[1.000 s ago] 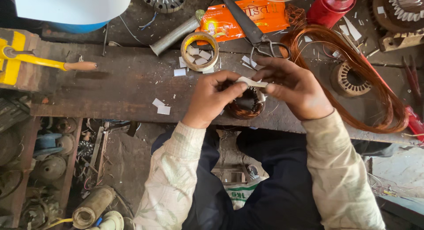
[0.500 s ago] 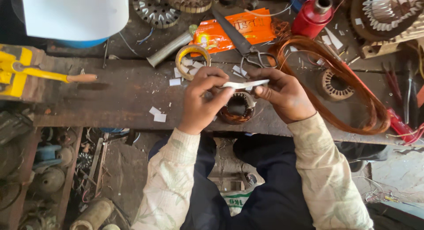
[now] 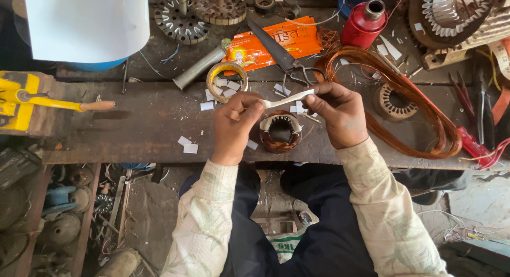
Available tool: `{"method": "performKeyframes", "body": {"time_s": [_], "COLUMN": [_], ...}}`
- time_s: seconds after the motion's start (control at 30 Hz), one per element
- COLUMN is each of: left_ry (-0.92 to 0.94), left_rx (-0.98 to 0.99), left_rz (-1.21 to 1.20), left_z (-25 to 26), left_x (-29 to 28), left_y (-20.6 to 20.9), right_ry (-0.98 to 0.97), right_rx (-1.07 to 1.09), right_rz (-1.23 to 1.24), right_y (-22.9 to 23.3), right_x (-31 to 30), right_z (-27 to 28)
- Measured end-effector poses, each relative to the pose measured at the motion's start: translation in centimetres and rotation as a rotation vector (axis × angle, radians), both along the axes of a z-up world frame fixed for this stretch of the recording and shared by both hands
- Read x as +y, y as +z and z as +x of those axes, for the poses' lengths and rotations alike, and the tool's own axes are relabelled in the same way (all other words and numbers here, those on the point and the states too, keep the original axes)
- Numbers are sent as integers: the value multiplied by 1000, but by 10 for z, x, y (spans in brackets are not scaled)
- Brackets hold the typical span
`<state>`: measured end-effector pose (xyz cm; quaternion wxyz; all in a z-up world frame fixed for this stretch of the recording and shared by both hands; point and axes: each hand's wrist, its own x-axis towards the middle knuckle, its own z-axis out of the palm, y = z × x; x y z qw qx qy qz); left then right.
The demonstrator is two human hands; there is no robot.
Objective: The person is winding copper wire around a cylindrical motor stator core. They use their hands to wrap the wire tightly and then use a roll of white tape to secure the windings in place. The person is sitting on the floor in a cluttered workshop environment.
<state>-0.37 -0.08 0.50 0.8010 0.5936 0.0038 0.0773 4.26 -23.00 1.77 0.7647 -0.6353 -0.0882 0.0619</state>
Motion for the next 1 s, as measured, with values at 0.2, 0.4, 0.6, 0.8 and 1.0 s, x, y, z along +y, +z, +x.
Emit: {"method": "performKeyframes", "body": {"time_s": [0.2,0.4,0.6,0.8,1.0], "left_ry": [144,72,265,256,488], "left_rx": [-105,-85,-141,-118,-136], "left_rz": [78,-38,101,218,407], "left_z": [2,4,2,2,-3], "left_x": [-1,-1,-11,-8,16], "left_y": [2,0,5,10,28], "right_ry": [106,52,-57,-87,-480], "right_rx": [7,-79,-22,-190,-555], "right_rz": [16,24,-27,-161,-479], "right_y": [4,6,-2,-6,3], "right_x": [3,9,16,12,-23], "right_z": [-3,-7,-11,-14,1]}}
